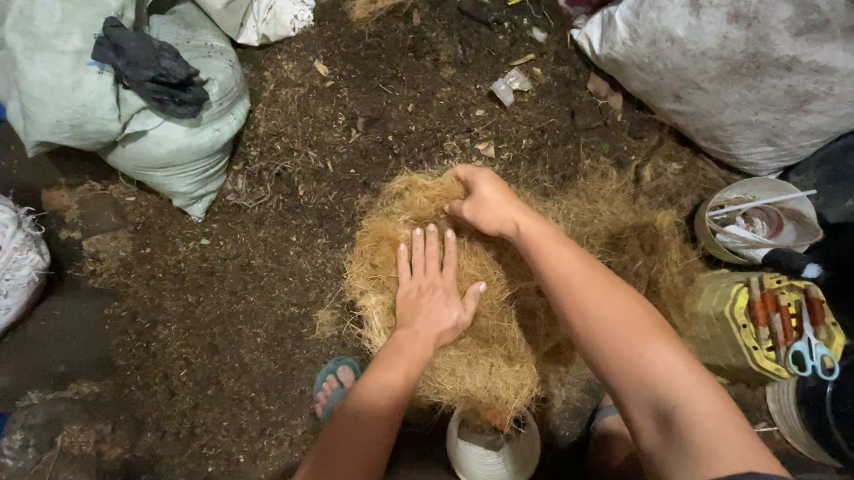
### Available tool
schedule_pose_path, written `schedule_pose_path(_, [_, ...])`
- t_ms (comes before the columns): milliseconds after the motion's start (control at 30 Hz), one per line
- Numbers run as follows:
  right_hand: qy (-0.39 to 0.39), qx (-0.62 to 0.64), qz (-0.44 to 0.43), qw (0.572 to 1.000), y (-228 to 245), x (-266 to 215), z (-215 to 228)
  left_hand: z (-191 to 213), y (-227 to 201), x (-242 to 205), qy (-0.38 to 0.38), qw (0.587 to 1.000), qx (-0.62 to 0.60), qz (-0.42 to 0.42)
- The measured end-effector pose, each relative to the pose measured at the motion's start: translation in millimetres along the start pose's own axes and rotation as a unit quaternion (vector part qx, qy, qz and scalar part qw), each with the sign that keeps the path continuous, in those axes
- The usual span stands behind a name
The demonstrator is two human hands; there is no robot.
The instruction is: The person sits on the ground and uses both hands to spread, fluff, and press a pile of coconut fiber on a white circular base. The person repeatedly lifts and rearranges the fiber to form a uniform layer.
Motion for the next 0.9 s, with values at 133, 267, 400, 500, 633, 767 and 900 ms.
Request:
schedule_pose_path(133, [0.025, -0.035, -0.012, 0.999, -0.8, 2.1, -2.0, 1.4, 0.1, 0.0, 0.007, 1.000, 0.002, 0.009])
schedule_pose_path(267, [0.056, -0.066, -0.047, 0.995, -7.3, 6.1, 1.6, 0.3, 0.6, 0.6, -0.010, 1.000, -0.003, 0.003])
schedule_pose_path(400, [0.009, -0.193, -0.019, 0.981, -8.0, 5.0, 8.4, 0.2, 0.3, 0.8, -0.029, 0.999, -0.015, -0.011])
schedule_pose_path(500, [-0.029, -0.179, 0.001, 0.983, -1.0, 2.5, 7.5, 2.8, 0.5, 2.1, -0.022, 1.000, -0.019, -0.008])
schedule_pose_path(633, [0.043, -0.126, -0.107, 0.985, -5.5, -2.3, 12.4, 6.4, -1.3, 3.5, 0.007, 1.000, -0.028, -0.008])
schedule_pose_path(767, [0.092, -0.126, -0.127, 0.979, -6.8, -6.5, 44.5, 11.9, -0.2, 6.8, -0.027, 0.998, -0.057, 0.011])
schedule_pose_path(900, [0.130, -0.089, -0.110, 0.981, -18.7, -14.3, 39.0, 16.5, -11.0, 21.4, -0.136, 0.987, -0.085, 0.004])
Point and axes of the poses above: each hand's wrist, its own x-axis towards the middle knuckle, its own z-axis out of the back of the hand, y = z × x, the point moved 6 cm from there along x, towards the middle knuckle, and after that the axes turned 5 degrees about z, right-handed, at the moved point
